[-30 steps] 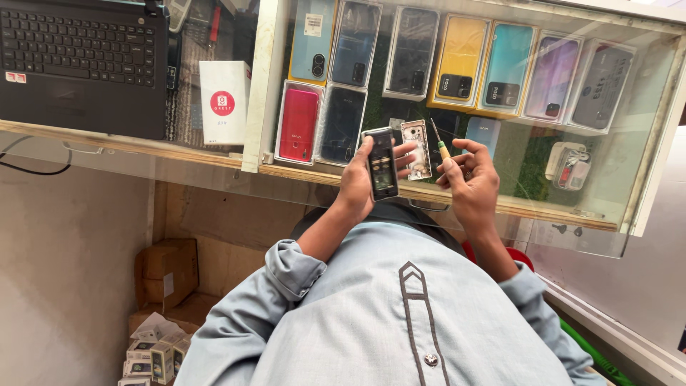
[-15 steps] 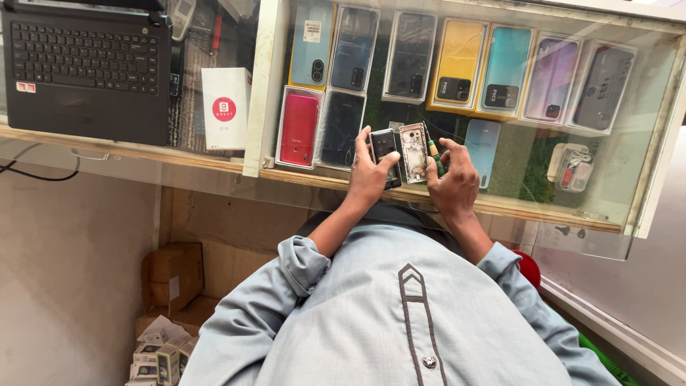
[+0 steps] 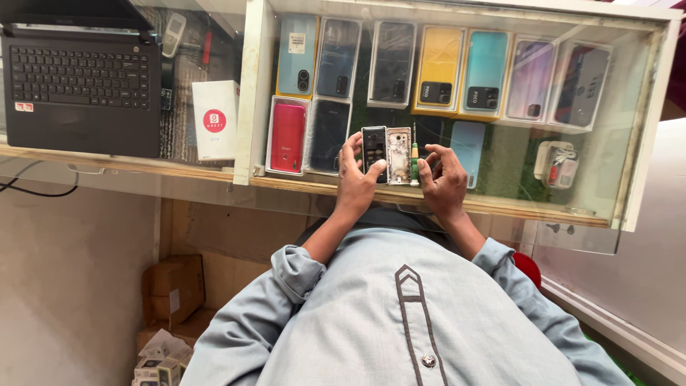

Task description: The person removes the back cover of a white mobile phone using a green-handled screwdriver, then works on the internal components. They move between a cluttered workbench and a glass display case, handling the phone and its back cover while using the screwdriver to pry and adjust parts.

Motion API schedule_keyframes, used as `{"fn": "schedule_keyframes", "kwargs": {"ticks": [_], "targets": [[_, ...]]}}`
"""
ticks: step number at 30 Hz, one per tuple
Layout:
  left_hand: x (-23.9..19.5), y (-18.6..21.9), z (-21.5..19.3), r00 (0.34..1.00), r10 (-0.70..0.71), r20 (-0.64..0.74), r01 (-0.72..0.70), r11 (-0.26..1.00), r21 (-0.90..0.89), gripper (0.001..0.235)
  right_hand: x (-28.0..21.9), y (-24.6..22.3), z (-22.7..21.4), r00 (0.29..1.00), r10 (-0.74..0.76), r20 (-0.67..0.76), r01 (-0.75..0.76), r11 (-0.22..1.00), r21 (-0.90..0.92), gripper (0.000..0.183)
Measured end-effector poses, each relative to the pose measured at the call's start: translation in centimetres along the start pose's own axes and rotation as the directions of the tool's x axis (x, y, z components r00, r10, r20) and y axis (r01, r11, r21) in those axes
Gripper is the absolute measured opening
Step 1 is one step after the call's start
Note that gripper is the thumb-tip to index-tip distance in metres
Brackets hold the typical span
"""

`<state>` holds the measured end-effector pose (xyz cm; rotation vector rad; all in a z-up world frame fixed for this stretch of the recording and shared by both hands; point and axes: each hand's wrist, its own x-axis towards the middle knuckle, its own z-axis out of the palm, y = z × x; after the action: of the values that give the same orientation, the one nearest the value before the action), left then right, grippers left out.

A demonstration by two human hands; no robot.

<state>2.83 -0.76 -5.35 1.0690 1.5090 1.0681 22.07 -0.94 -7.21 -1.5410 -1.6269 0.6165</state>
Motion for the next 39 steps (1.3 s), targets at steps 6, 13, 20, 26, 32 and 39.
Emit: {"fn": "schedule_keyframes", "kwargs": {"ticks": [6,13,20,26,32,39], "targets": [[-1.3,0.0,-0.4,0.995,0.049,-0.092,-0.036,0.989,0.141,0.067,0.0,0.8,-0.7,0.999,0.015,0.032,-0.019,0.994,0.105,0.023],[-3.4,-1.0,-0.3,0.968,0.236,-0.087,-0.187,0.907,0.378,0.071,0.0,0.1,-1.7,0.978,-0.093,0.185,0.098,0.995,-0.019,0.030],[-3.3,-2.1,0.7,0.929,0.370,0.023,-0.302,0.716,0.629,0.084,-0.3,-1.4,-1.2,0.962,-0.172,0.211,0.223,0.943,-0.248,0.047],[-0.4,-1.7,2.1,0.985,0.161,0.056,-0.170,0.915,0.365,0.093,0.1,-2.1,2.1,0.990,0.140,-0.031,-0.141,0.913,-0.382,0.048],[1.2,-1.1,2.4,0.983,0.140,0.119,-0.181,0.856,0.485,0.066,-0.1,-1.2,2.9,0.955,0.247,-0.163,-0.281,0.929,-0.240,0.030],[2.4,-1.3,1.9,0.971,0.170,0.168,-0.232,0.843,0.485,0.034,-0.5,-1.1,3.3,0.938,0.232,-0.259,-0.294,0.928,-0.231,0.029]]}}
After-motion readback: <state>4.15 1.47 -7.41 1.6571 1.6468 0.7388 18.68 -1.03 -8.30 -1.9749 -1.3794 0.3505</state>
